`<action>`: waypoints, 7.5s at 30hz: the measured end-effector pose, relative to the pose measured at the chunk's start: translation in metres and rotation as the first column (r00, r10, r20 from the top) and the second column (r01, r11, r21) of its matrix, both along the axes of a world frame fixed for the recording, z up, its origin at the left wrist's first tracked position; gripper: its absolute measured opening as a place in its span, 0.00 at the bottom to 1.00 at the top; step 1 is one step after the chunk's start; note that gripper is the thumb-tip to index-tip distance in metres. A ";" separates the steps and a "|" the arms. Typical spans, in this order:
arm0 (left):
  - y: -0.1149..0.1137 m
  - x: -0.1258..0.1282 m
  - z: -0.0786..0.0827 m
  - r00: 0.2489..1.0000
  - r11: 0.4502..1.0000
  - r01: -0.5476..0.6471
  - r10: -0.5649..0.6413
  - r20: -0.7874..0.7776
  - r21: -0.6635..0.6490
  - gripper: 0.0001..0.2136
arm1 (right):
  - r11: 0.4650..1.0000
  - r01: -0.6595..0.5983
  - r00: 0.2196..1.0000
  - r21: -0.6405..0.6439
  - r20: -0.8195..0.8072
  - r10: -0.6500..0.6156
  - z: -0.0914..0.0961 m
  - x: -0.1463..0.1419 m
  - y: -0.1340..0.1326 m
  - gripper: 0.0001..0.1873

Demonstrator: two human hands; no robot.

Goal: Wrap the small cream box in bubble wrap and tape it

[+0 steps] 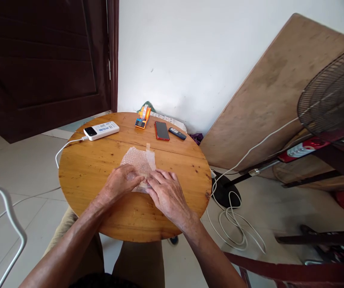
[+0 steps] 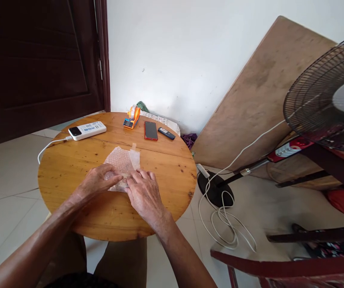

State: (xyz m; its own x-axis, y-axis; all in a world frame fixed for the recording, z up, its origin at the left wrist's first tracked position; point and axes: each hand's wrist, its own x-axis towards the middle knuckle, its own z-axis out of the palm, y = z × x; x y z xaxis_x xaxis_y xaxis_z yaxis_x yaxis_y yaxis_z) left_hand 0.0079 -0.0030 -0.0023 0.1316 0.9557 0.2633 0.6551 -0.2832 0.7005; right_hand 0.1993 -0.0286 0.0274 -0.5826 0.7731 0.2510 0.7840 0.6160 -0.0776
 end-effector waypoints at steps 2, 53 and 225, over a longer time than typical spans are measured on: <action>-0.006 -0.009 -0.002 0.999 0.999 -0.045 0.045 0.005 -0.001 0.07 | 1.000 -0.010 1.000 -0.001 0.002 0.010 0.000 -0.001 0.000 0.09; -0.021 0.021 0.032 0.985 0.948 0.117 -0.148 -0.086 -0.295 0.07 | 0.993 0.045 0.997 -0.112 0.067 -0.038 0.023 -0.001 0.014 0.18; -0.016 0.036 0.023 0.906 0.994 0.088 -0.104 -0.410 -0.058 0.14 | 0.702 -0.033 0.493 -0.712 -0.622 -0.608 -0.052 -0.008 0.131 0.13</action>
